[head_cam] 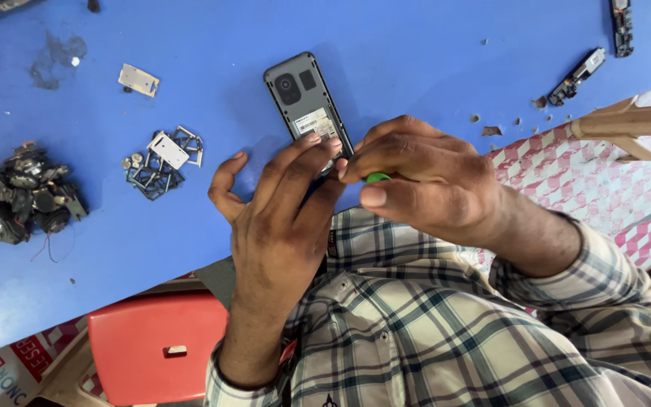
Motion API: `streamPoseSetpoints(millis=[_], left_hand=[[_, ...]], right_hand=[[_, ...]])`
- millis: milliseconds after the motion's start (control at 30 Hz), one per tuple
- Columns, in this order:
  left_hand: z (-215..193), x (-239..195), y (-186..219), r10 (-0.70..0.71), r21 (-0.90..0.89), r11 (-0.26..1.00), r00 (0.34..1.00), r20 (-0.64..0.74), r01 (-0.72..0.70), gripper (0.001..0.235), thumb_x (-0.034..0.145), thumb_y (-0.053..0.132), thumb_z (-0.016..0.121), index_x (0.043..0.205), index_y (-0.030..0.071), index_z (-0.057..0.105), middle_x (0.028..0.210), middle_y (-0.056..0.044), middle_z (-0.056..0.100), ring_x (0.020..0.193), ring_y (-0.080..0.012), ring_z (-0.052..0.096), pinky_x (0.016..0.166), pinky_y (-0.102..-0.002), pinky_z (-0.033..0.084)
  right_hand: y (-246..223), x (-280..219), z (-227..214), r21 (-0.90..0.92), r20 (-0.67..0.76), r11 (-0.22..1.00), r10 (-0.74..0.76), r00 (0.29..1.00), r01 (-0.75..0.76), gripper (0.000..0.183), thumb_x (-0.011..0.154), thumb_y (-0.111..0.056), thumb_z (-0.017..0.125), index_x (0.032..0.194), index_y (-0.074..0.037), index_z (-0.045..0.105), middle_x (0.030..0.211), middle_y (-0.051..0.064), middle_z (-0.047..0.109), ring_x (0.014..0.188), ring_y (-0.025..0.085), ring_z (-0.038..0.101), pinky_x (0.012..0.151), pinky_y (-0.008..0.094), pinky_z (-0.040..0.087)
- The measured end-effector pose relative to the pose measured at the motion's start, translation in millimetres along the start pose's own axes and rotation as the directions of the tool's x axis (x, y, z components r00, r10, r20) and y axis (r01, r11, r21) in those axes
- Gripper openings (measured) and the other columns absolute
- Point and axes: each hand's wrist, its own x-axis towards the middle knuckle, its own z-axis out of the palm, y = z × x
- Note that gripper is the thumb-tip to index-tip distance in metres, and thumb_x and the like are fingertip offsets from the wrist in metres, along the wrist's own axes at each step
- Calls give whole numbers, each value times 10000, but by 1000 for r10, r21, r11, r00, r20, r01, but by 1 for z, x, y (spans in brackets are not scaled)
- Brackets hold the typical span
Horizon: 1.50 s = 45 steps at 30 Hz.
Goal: The person uses a screwdriver to remove screws from the back of a mobile phone, then opens the back cover to access the internal components. The person continues to unscrew internal parts and reposition the phone while working.
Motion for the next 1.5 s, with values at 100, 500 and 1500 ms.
streamPoseSetpoints(millis=[100, 500, 1500], left_hand=[[-1, 0, 0, 4, 11, 1000, 1000, 1, -4, 120, 967, 100, 750, 1072, 155, 773, 1275, 70, 685, 1275, -105, 631, 1167, -501, 242], [2, 2, 2, 15, 28, 999, 1000, -13, -15, 186, 894, 46, 736, 1053, 142, 755, 1242, 67, 690, 1272, -118, 628, 1157, -513, 255], [-3, 1, -4, 30, -95, 995, 998, -59, -36, 102, 973, 118, 738, 1074, 115, 747, 1250, 67, 704, 1213, -111, 649, 1178, -488, 295]], right_hand=[[-8, 9, 6, -64, -53, 998, 7, 999, -10, 581, 974, -64, 760, 1463, -189, 473, 1119, 145, 685, 991, 285, 715, 850, 404, 628], [11, -19, 2, -343, 2, 939, 22, 1000, -20, 559, 946, 26, 764, 1448, -79, 542, 1225, 47, 729, 1013, 145, 784, 734, 298, 663], [-51, 93, -51, -343, 908, 666, 55, 415, 662, 259, 764, -206, 697, 541, -110, 609, 720, -43, 484, 730, 184, 518, 664, 332, 450]])
